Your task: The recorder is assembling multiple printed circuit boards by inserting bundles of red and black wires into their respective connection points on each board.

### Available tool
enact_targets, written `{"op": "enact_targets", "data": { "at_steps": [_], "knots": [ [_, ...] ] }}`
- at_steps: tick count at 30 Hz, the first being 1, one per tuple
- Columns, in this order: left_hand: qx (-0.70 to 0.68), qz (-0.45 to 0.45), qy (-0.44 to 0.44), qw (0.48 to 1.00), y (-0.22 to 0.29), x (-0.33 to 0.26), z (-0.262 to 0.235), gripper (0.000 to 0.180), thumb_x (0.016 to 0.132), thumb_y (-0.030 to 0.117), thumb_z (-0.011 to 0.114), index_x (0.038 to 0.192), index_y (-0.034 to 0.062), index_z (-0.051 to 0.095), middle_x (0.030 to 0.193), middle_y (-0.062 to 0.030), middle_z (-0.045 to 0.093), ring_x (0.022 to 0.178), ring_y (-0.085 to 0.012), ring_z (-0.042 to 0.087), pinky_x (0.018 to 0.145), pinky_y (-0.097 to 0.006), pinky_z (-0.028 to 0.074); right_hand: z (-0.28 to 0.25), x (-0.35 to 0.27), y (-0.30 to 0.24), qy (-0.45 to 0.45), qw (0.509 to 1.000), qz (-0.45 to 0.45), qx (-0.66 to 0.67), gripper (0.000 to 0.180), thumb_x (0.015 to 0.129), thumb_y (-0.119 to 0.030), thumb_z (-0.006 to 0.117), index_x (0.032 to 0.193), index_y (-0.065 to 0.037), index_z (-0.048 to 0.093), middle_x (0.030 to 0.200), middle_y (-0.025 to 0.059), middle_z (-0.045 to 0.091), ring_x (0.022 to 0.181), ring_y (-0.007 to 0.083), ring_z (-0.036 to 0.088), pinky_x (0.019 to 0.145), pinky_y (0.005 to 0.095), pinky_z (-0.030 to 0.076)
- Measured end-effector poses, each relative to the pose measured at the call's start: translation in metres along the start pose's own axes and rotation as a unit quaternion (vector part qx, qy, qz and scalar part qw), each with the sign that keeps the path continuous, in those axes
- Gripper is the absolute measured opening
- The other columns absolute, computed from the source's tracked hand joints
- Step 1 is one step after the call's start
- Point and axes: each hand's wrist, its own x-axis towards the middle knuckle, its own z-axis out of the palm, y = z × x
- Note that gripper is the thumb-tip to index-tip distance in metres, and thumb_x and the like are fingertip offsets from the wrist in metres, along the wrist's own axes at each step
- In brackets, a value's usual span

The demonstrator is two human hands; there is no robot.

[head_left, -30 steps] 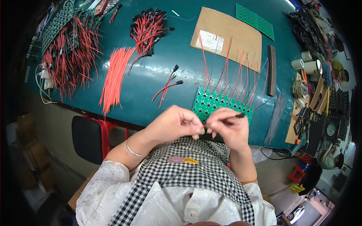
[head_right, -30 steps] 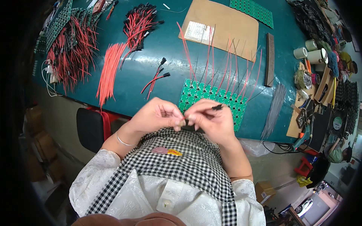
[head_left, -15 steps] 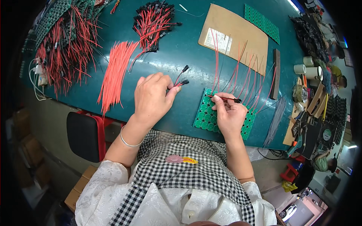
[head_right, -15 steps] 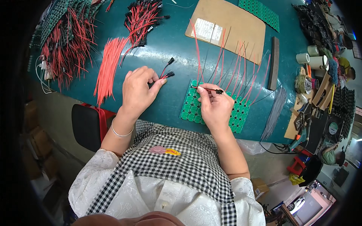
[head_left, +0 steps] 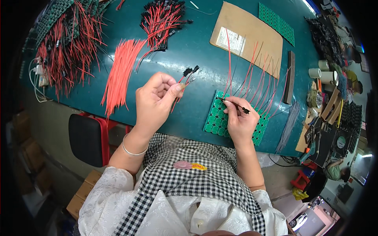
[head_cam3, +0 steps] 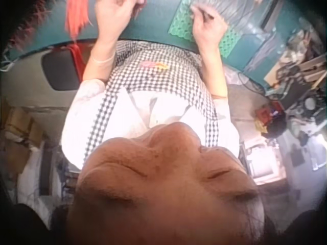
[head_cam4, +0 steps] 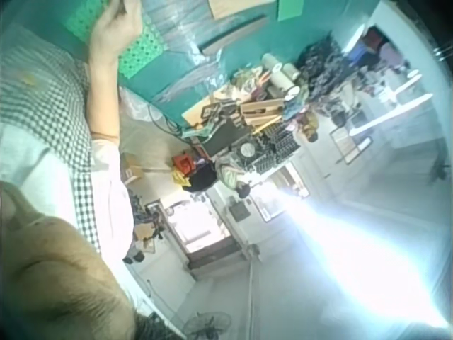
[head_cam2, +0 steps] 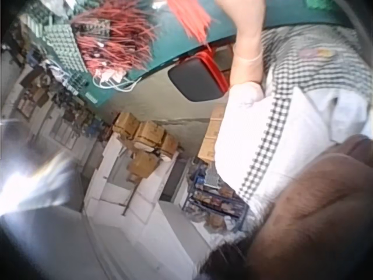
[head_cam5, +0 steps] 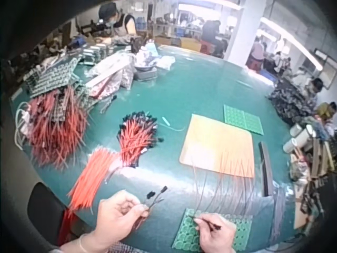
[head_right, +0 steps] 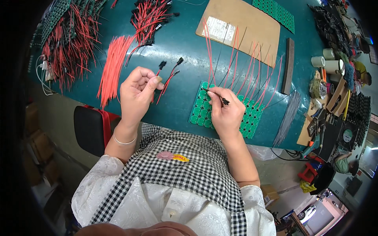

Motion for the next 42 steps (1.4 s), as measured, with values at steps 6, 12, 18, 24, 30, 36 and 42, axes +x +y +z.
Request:
{"op": "enact_targets", "data": {
  "at_steps": [6,12,18,24,30,36,42],
  "knots": [
    [-0.041,0.0,-0.043,0.998,-0.001,-0.016,0.012,0.006,0.099,0.002,0.063,0.098,-0.0007,0.057,0.093,-0.0143,0.074,0.067,-0.0076,0.064,0.057,-0.021,0.053,0.0,0.002,-0.005,0.003,0.995,-0.051,-0.091,0.006,0.087,0.0,0.074,0.09,-0.001,0.068,0.076,0.0108,0.067,0.059,0.0205,0.066,0.052,0.0314,0.049],
    [0.011,-0.026,-0.097,0.995,-0.008,-0.028,0.022,0.007,0.096,0.001,0.068,0.097,-0.0022,0.062,0.088,-0.0108,0.075,0.066,-0.0071,0.064,0.055,-0.02,0.051,0.006,0.017,-0.012,-0.024,0.975,-0.121,-0.184,0.017,0.086,-0.005,0.077,0.082,-0.001,0.061,0.078,0.0129,0.068,0.061,0.028,0.066,0.052,0.0383,0.05],
    [-0.028,-0.039,-0.117,0.992,0.002,-0.029,0.027,0.008,0.095,0.002,0.069,0.096,-0.0018,0.062,0.087,-0.0099,0.075,0.063,-0.0043,0.062,0.053,-0.019,0.048,0.016,0.018,-0.016,0.011,0.98,-0.078,-0.18,0.021,0.084,-0.008,0.08,0.081,-0.003,0.06,0.071,0.0127,0.066,0.057,0.0264,0.065,0.05,0.0371,0.049],
    [-0.08,-0.068,-0.151,0.983,0.003,-0.032,0.035,0.01,0.094,0.002,0.072,0.097,-0.0017,0.063,0.09,-0.0085,0.075,0.067,-0.0023,0.062,0.057,-0.017,0.048,-0.005,0.01,-0.041,-0.063,0.995,0.01,0.072,0.011,0.086,-0.003,0.078,0.094,0.0,0.071,0.074,0.005,0.065,0.061,0.009,0.061,0.051,0.0246,0.046],
    [-0.03,-0.117,-0.226,0.967,0.007,-0.034,0.042,0.014,0.094,0.001,0.071,0.106,-0.0054,0.068,0.093,-0.0086,0.074,0.084,-0.009,0.07,0.073,-0.022,0.057,-0.026,0.002,-0.041,-0.055,0.923,0.183,0.334,0.005,0.094,-0.002,0.069,0.095,0.003,0.07,0.085,0.0038,0.066,0.067,0.0052,0.059,0.054,0.0188,0.045],
    [-0.233,-0.212,-0.342,0.885,0.003,-0.027,0.031,0.012,0.093,-0.001,0.069,0.105,-0.0067,0.069,0.093,-0.0105,0.074,0.087,-0.0151,0.072,0.081,-0.027,0.058,-0.042,-0.001,-0.029,-0.277,0.915,0.069,0.284,0.012,0.087,0.006,0.072,0.097,0.004,0.066,0.093,0.0087,0.064,0.072,0.0108,0.064,0.055,0.0197,0.05],
    [0.104,-0.03,-0.218,0.97,0.016,-0.024,0.028,0.009,0.087,0.002,0.077,0.094,-0.0017,0.074,0.084,-0.0052,0.073,0.063,-0.005,0.06,0.057,-0.022,0.048,-0.031,0.006,-0.01,-0.046,0.939,0.22,0.261,0.007,0.093,-0.001,0.071,0.095,0.004,0.066,0.084,0.0089,0.07,0.064,0.0115,0.067,0.051,0.022,0.053]
  ]
}}
